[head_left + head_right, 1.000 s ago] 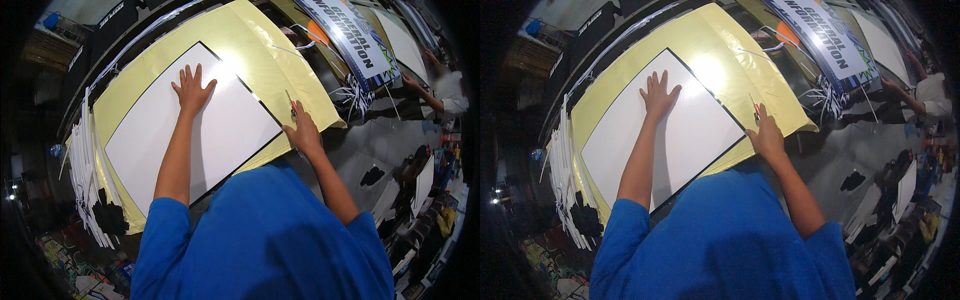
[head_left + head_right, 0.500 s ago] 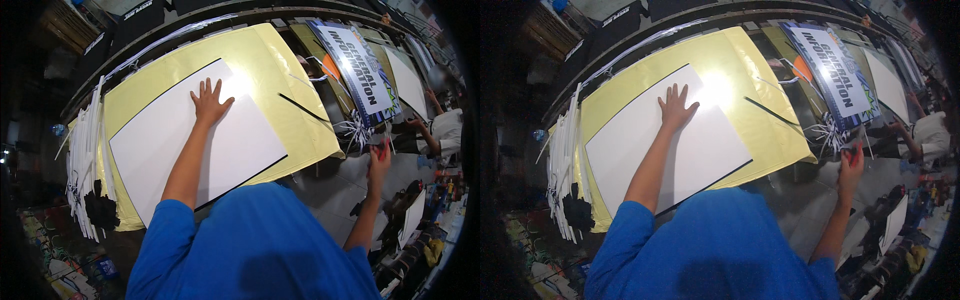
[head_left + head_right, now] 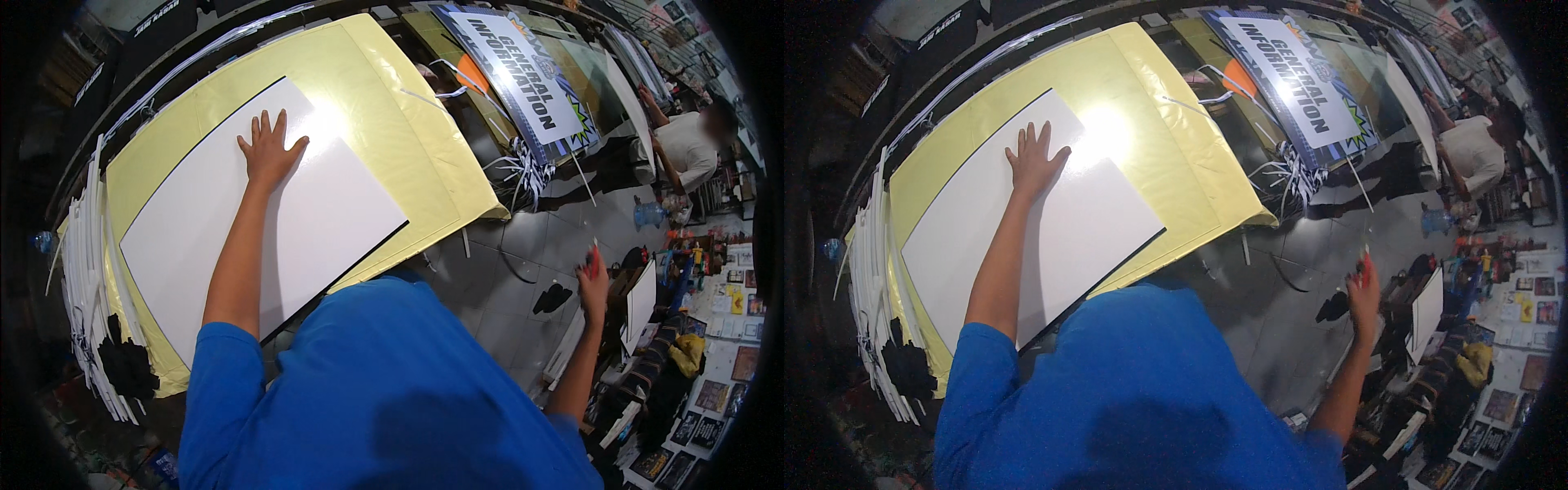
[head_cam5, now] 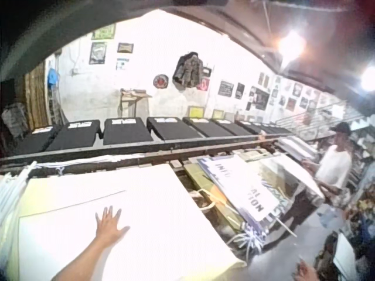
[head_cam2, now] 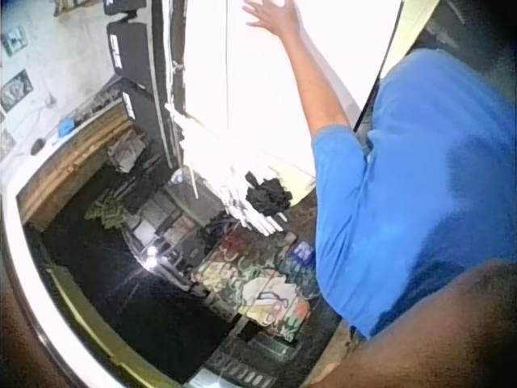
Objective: The person uses a red utility knife to cut a large white sheet of material placed on a yellow-covered table. They repeatedly align the sheet, cut along the edges, and remove the trimmed pieces, stacking the finished white sheets on the floor.
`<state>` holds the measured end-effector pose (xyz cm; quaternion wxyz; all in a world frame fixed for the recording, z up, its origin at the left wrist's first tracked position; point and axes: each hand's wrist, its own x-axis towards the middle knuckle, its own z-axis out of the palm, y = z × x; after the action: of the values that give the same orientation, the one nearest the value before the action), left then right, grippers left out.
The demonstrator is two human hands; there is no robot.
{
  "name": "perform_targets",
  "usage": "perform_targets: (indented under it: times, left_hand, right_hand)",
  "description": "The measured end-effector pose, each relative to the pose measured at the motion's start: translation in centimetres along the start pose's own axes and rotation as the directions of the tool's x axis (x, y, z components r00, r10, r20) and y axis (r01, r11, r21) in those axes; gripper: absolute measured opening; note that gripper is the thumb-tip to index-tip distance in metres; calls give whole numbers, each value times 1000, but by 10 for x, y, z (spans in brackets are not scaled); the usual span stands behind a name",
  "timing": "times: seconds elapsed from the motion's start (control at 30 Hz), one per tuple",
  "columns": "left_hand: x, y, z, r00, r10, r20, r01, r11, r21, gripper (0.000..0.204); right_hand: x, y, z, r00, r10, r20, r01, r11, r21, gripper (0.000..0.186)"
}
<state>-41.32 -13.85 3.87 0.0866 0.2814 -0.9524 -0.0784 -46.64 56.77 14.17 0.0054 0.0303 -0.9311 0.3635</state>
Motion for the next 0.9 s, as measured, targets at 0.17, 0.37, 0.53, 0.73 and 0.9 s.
perform_targets:
  times: [0.17,0.37,0.53,0.73,0.9]
  left_hand:
    - [9,-53,14,919,-52,-390,-161,855,-493,74]
    - [-73,-71,-58,910,-103,-402,-171,790,-589,61]
    - [-183,-119,-67,938,-188,-291,21,870,-493,62]
    - [-237,-115,-70,999,40,8,-40,998,-40,83]
    - [-219,-101,-69,984,39,173,-53,995,81,82]
  right_hand:
    - [120,-37,90,965,109,236,-130,989,74,60]
    - [192,-23,165,979,-168,113,183,973,-140,51]
    - [206,-6,184,992,-52,113,20,962,272,40]
    - [193,-34,152,977,-181,-115,195,972,131,47]
    - [142,-110,155,952,-278,127,212,899,384,37]
